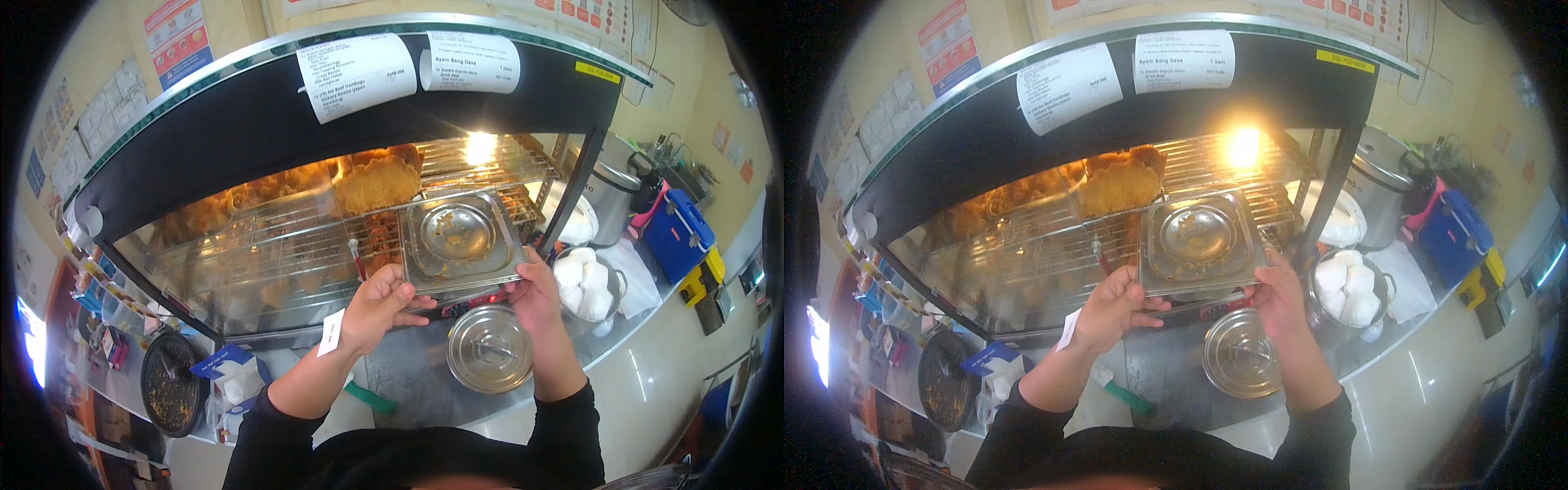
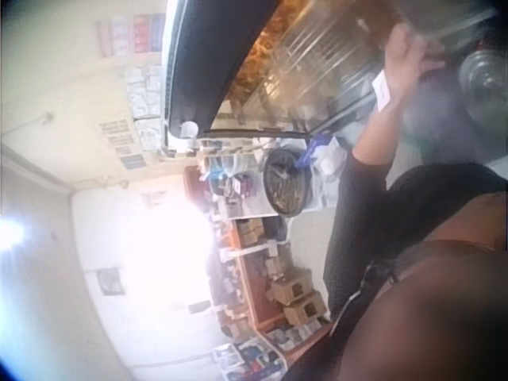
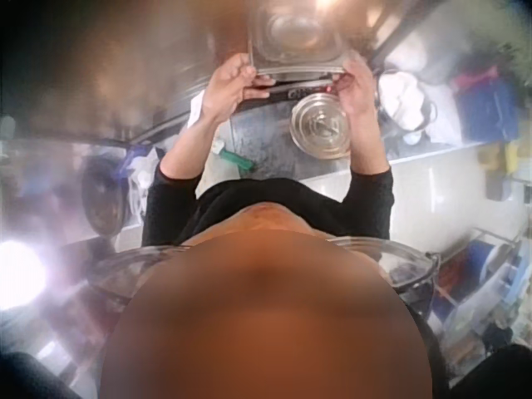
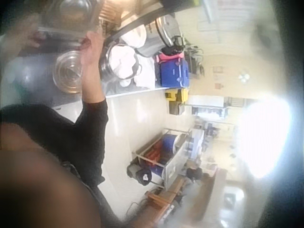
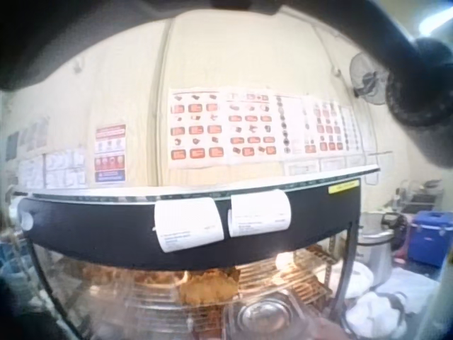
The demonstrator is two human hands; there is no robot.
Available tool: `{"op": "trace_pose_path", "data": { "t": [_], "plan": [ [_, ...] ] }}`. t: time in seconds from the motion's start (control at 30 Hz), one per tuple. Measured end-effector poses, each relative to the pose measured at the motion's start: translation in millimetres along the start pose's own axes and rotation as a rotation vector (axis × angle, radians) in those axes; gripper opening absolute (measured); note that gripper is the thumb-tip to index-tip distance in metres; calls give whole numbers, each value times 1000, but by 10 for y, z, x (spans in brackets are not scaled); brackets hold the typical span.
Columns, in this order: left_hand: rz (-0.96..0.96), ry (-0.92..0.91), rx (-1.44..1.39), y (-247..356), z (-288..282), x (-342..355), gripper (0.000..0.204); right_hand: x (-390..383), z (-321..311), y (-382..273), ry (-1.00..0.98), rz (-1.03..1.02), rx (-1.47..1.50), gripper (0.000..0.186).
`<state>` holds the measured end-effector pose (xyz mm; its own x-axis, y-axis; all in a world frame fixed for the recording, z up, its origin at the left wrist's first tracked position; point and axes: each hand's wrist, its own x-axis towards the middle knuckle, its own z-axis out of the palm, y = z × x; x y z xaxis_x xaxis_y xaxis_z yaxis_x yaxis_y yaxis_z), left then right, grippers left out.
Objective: The person scoops a brown mixture into a small plastic bag, then places fried chicken pieces and a white rice ball into a takeaway box. They add a sauce packet, close the box, and place it into a plastic bag with a receipt.
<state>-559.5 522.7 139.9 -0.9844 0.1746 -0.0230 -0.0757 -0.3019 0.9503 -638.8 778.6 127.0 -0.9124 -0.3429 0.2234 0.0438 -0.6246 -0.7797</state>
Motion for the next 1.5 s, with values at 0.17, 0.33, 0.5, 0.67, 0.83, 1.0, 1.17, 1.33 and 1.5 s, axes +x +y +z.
{"op": "trace_pose_path", "data": {
  "t": [0.17, 0.33, 0.5, 0.67, 0.83, 1.0, 1.17, 1.33, 1.5],
  "plan": [
    [7, 71, -23, 71, -78, 99, 31, 270, -8, 74, -20, 28, 84, 29],
    [139, 180, -133, 15, -118, 203, 39, 675, 15, 266, -63, 74, 54, 35],
    [275, 137, -182, -45, -165, 211, 66, 979, 98, 475, -138, 54, -31, 27],
    [340, 14, -81, -164, -238, 175, 79, 1057, 312, 583, -64, 156, -166, 38],
    [189, -256, 131, -248, -556, -137, 54, 658, 642, 286, -243, 160, -713, 25],
    [74, -9, 229, -501, -730, -826, 21, 742, 1009, -521, 157, -761, -550, 16],
    [40, 225, 213, -647, -839, -1690, 17, 1138, 1215, -938, 159, -490, -701, 24],
    [62, 521, 166, -834, -883, -2569, 24, 1124, 1309, -963, 204, -485, -648, 28],
    [74, 705, 177, -1024, -885, -3194, 30, 926, 1405, -874, 367, -794, -543, 29]
  ]
}}
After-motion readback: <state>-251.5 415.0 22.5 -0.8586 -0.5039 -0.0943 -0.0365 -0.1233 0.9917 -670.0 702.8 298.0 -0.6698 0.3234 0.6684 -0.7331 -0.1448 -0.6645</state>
